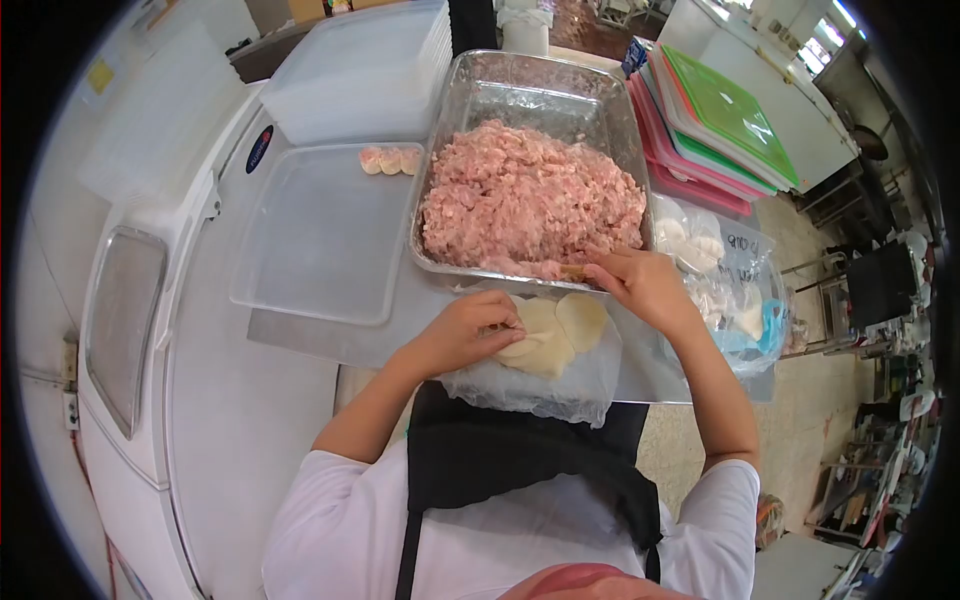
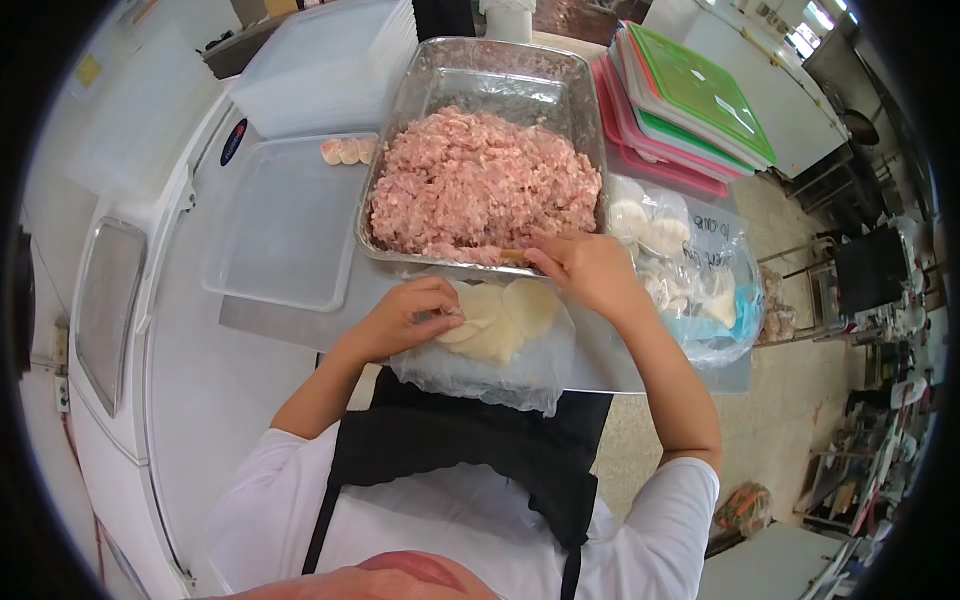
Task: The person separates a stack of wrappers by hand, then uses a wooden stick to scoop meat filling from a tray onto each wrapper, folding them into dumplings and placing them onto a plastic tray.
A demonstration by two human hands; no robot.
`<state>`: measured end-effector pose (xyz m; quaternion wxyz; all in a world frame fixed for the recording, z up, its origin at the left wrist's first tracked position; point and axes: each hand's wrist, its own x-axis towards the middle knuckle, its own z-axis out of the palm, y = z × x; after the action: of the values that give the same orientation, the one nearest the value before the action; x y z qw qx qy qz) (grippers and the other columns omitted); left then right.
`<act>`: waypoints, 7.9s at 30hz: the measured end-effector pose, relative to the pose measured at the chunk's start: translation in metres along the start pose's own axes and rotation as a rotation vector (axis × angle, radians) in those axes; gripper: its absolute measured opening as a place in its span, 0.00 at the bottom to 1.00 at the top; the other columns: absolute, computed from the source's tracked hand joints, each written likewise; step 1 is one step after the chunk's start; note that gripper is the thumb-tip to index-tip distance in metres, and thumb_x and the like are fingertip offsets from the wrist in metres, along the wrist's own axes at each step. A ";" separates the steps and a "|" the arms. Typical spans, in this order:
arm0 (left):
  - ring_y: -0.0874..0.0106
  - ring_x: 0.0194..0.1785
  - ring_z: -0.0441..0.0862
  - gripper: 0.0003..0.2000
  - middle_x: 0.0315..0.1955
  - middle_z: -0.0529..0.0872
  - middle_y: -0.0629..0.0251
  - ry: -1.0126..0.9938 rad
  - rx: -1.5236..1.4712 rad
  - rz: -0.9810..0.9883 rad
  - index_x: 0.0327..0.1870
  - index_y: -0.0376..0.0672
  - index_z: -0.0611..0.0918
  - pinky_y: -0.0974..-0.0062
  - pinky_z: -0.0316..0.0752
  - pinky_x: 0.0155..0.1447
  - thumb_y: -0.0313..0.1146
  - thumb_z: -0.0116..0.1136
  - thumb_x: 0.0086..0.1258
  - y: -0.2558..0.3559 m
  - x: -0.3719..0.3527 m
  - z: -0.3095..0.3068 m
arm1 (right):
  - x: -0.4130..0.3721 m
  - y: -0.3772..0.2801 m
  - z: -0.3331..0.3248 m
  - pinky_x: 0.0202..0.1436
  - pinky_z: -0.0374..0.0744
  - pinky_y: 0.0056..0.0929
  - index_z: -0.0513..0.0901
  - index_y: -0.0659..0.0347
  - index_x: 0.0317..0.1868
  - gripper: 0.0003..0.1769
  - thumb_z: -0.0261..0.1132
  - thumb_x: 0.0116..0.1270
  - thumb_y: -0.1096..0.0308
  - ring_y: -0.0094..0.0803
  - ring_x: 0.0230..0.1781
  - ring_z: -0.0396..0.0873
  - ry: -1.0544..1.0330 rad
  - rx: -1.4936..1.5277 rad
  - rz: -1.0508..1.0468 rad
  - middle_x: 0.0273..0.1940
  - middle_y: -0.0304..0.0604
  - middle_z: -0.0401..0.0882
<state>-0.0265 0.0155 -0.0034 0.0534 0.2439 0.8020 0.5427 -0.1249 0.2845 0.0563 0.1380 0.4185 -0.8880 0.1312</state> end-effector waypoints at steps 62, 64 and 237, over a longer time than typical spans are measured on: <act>0.57 0.50 0.80 0.27 0.45 0.81 0.54 0.651 -1.634 0.041 0.54 0.33 0.75 0.58 0.75 0.58 0.53 0.57 0.71 0.028 0.136 -0.069 | 0.034 -0.030 -0.066 0.39 0.78 0.39 0.81 0.61 0.56 0.15 0.59 0.73 0.65 0.48 0.34 0.81 0.031 0.148 0.253 0.35 0.53 0.79; 0.60 0.46 0.81 0.26 0.44 0.81 0.56 0.542 -1.504 0.067 0.58 0.34 0.73 0.60 0.77 0.54 0.45 0.61 0.69 0.030 0.126 -0.074 | 0.030 -0.028 -0.070 0.42 0.76 0.32 0.82 0.64 0.56 0.16 0.58 0.75 0.64 0.42 0.33 0.79 0.113 0.410 0.277 0.35 0.53 0.80; 0.56 0.61 0.74 0.22 0.55 0.79 0.59 0.141 0.436 0.192 0.54 0.45 0.82 0.62 0.67 0.66 0.42 0.70 0.61 -0.017 0.008 0.034 | -0.001 0.030 0.012 0.15 0.51 0.19 0.72 0.54 0.34 0.16 0.57 0.77 0.55 0.16 0.13 0.53 -0.152 1.485 0.706 0.19 0.28 0.59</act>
<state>-0.0273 0.0425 -0.0311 -0.1083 0.2862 0.8751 0.3748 -0.1498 0.2994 0.0408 -0.2844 0.1048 -0.6564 0.6909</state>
